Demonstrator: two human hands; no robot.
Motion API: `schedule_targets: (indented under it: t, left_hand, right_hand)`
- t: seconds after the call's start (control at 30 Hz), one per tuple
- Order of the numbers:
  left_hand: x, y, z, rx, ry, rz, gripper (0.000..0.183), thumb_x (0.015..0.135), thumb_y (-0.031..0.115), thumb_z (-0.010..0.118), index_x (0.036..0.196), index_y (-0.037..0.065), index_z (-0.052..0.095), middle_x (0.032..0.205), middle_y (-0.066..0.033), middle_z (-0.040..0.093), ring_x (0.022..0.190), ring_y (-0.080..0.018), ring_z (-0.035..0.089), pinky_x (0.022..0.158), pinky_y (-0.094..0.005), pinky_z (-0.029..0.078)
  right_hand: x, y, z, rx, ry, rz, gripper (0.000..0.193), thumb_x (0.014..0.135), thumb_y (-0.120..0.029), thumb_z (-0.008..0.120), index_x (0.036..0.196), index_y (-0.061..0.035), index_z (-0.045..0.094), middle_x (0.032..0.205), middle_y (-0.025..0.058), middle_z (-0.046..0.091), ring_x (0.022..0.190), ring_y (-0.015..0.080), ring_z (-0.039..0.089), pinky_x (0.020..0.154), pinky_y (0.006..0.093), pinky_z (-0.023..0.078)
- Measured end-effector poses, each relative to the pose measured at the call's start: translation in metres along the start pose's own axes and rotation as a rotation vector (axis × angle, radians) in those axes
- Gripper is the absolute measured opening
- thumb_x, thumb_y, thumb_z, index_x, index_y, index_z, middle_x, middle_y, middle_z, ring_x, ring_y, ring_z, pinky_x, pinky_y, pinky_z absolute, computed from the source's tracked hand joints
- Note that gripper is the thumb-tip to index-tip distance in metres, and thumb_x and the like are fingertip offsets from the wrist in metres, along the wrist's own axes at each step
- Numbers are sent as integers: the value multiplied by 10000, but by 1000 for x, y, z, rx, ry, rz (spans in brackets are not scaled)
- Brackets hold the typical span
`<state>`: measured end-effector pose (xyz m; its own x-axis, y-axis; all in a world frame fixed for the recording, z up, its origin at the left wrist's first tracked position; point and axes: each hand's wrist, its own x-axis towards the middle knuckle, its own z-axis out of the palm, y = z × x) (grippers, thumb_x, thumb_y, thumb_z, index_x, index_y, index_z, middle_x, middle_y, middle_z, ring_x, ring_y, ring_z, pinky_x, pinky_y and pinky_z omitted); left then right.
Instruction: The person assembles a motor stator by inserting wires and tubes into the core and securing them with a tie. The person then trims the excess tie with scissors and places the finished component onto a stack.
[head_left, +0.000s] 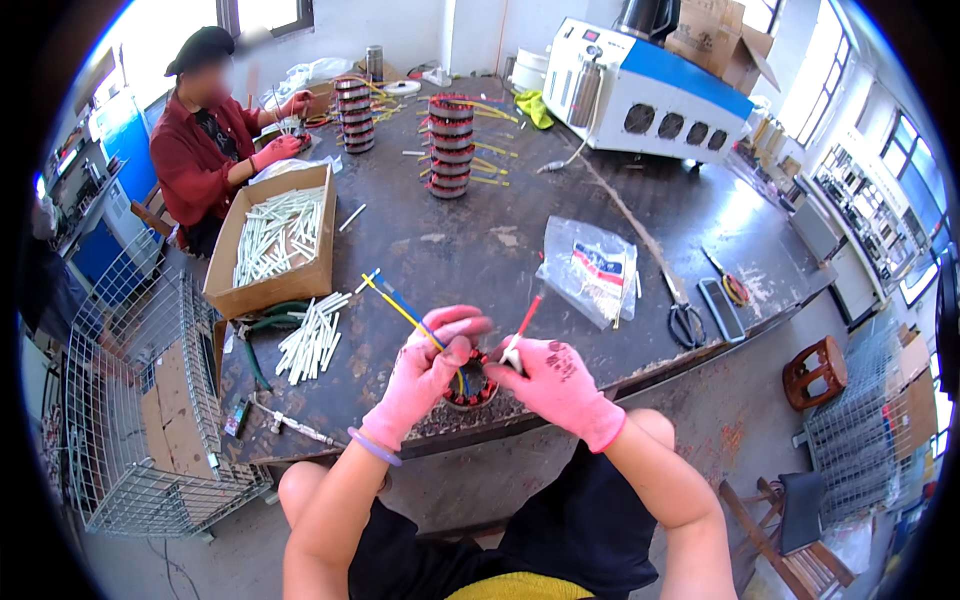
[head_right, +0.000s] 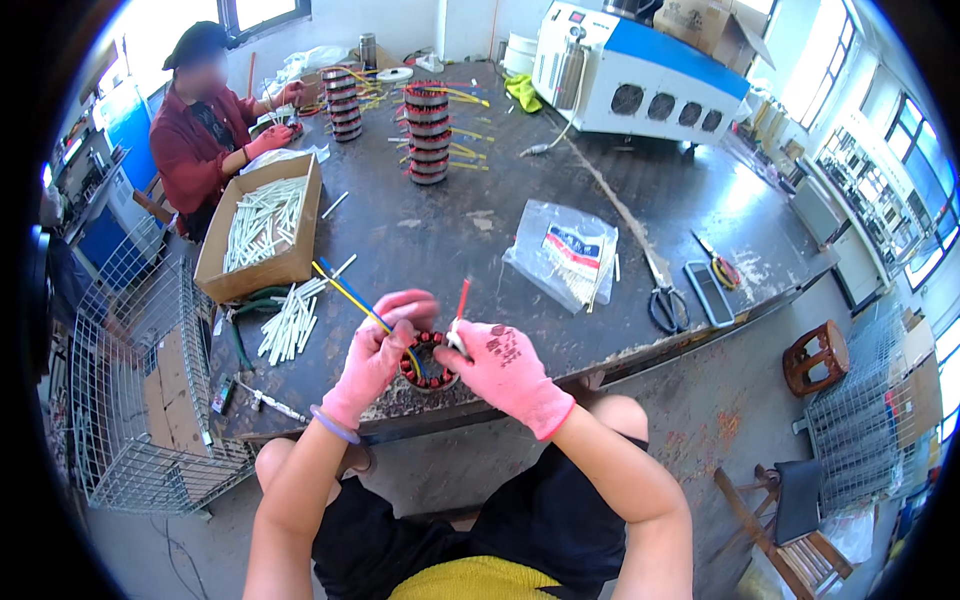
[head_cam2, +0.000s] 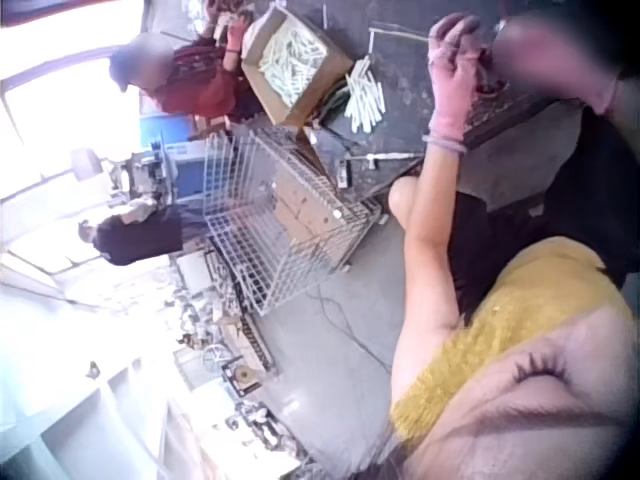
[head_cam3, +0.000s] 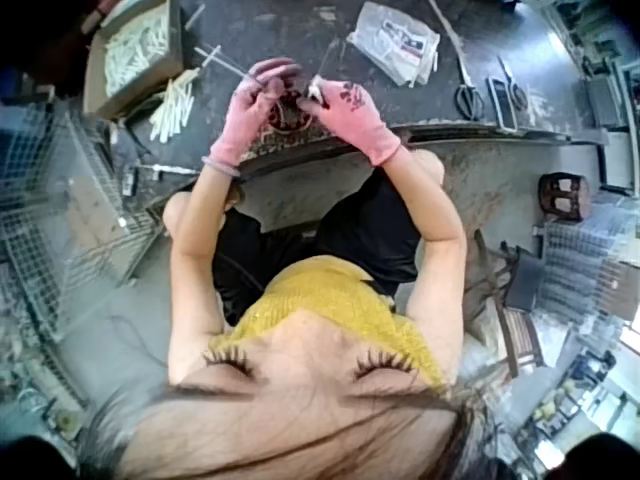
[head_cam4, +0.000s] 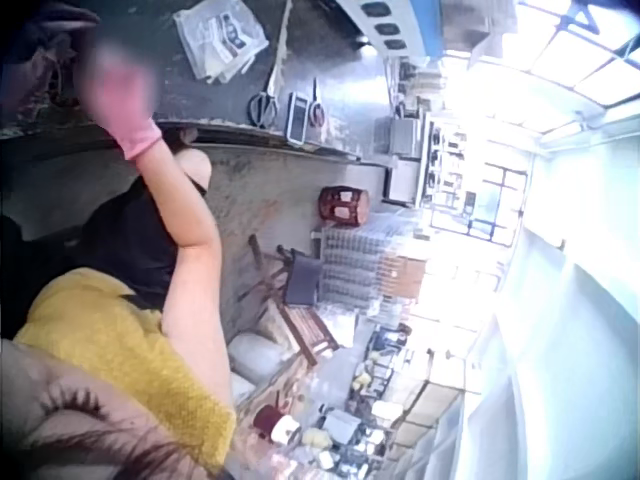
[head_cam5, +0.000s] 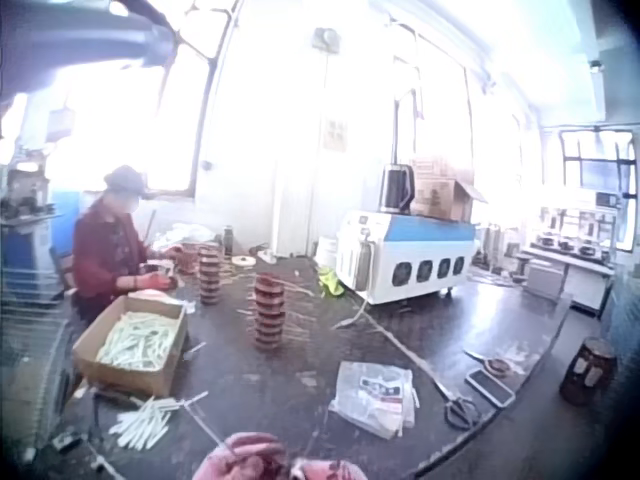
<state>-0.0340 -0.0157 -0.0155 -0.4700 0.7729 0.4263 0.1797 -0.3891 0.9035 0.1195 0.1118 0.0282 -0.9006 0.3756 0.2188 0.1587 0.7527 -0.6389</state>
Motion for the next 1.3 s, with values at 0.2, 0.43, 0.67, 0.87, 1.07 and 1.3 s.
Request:
schedule_targets:
  t: [0.2,0.43,0.67,0.87,1.07,1.3]
  left_hand:
    - [10,7,9,213,-173,-19,174,927,53,653,1082,3,715,1080,-65,568,968,-171,640,863,-318,533]
    - [23,28,30,333,-207,-10,200,849,22,663,1019,41,765,951,-40,601,930,-147,621,827,-298,517]
    - [22,13,34,60,-80,-101,161,895,64,652,1003,-2,751,964,-37,622,913,-135,609,820,-293,516]
    - [23,11,33,114,-61,-70,151,921,70,644,1011,-10,735,1010,-52,642,923,-125,613,820,-290,519]
    - [24,5,40,47,6,-22,126,957,14,572,954,-48,682,1016,-76,661,888,-130,629,827,-285,523]
    - [21,13,33,117,-24,-132,129,952,12,581,989,-46,691,1047,-76,650,900,-135,637,843,-279,516]
  right_hand:
    - [-4,17,23,-100,-126,13,262,896,-316,679,990,-73,654,878,173,679,860,380,676,728,465,538]
    - [-8,39,33,17,-46,-74,270,891,-277,687,1006,-38,638,904,179,680,889,364,675,769,459,540]
    - [-6,47,21,-56,-166,13,242,887,-231,686,1031,-45,628,941,185,671,912,371,665,780,457,529]
    - [-3,46,21,-30,-115,-13,192,892,-186,666,997,-36,608,911,175,657,897,372,656,768,463,519]
    - [3,60,41,-138,-52,-101,170,881,-164,662,923,-21,579,891,158,650,896,371,656,776,465,521]
    - [6,53,22,11,-171,-12,195,885,-205,675,984,-47,619,871,173,663,904,365,660,785,461,523]
